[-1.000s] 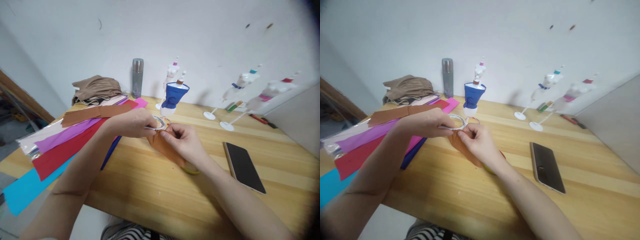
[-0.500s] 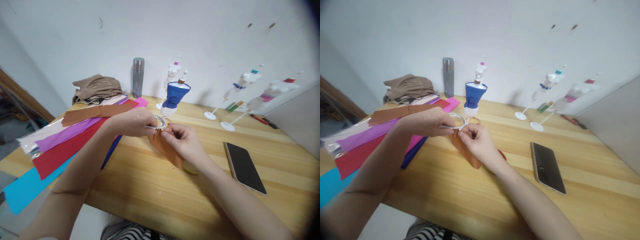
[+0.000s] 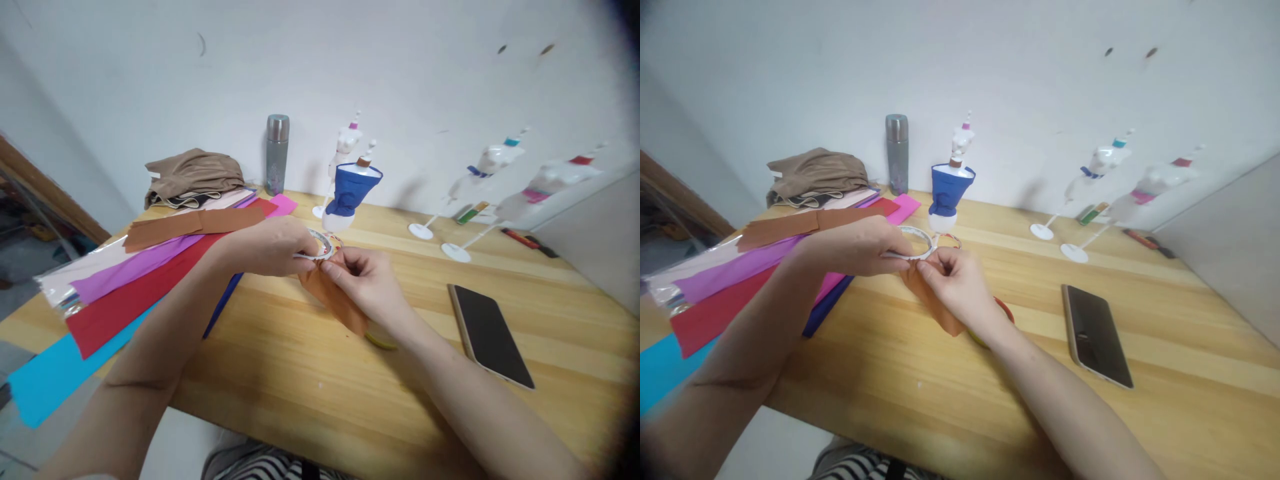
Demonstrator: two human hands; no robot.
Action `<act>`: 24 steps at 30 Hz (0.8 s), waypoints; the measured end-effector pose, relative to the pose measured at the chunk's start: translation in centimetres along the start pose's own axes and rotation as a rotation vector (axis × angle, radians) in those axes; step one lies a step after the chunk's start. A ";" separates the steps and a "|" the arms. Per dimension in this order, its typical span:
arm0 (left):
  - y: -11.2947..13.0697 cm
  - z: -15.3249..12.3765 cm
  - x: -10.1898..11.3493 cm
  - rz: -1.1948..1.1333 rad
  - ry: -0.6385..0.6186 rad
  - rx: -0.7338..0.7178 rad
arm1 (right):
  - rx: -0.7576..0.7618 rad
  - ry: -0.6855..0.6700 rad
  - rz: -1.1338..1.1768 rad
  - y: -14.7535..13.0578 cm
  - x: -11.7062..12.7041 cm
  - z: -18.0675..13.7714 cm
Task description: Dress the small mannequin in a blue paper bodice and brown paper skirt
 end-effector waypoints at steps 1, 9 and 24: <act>0.0 0.0 0.0 0.001 0.004 0.000 | -0.004 0.000 0.012 0.1 0.0 0.0; -0.7 0.0 -0.1 0.118 0.055 -0.011 | -0.081 -0.033 0.136 0.4 -0.4 -0.3; -0.7 0.0 0.0 0.155 0.103 -0.068 | 0.000 0.070 0.070 0.4 -0.2 -0.4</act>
Point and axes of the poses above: each hand's wrist, its own z-axis towards the middle knuckle, its own x-axis out of the back of the hand, y = z × x, the point moved 6 cm from there along z, towards the middle knuckle, and after that the axes turned 6 degrees about -x, right-handed, at the moved point
